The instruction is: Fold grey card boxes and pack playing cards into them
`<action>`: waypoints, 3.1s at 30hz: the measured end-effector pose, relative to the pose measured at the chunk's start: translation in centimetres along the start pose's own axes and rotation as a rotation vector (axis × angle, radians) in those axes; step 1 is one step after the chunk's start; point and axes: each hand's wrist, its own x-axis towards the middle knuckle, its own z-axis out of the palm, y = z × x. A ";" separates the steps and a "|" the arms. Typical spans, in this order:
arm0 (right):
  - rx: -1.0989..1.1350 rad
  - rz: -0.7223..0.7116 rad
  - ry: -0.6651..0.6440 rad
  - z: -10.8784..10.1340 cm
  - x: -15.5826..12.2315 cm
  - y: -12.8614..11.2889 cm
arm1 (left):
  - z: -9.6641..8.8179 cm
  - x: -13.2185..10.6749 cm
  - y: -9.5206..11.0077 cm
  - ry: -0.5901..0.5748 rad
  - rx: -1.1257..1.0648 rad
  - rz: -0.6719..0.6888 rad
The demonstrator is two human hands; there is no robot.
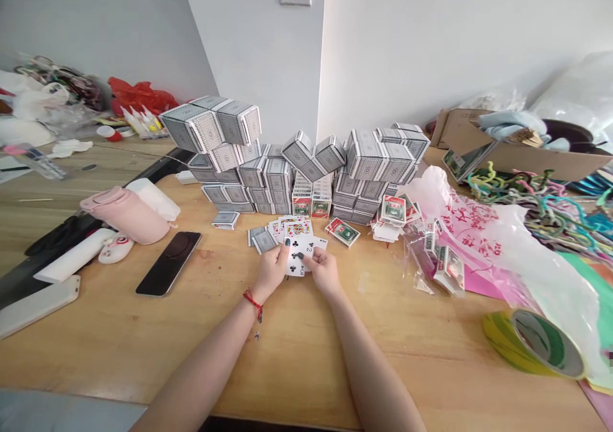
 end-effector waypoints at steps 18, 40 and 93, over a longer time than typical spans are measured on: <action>-0.012 -0.069 0.184 -0.8 0.6 -0.1 | -0.4 -0.1 0.3 -0.236 -0.079 -0.019; -0.008 -0.082 0.218 -1.1 0.7 -0.5 | -0.2 -0.3 0.7 -0.331 -0.111 -0.062; 0.086 -0.041 0.110 -1.6 0.8 -0.3 | 0.3 -0.5 0.3 -0.207 -0.076 0.032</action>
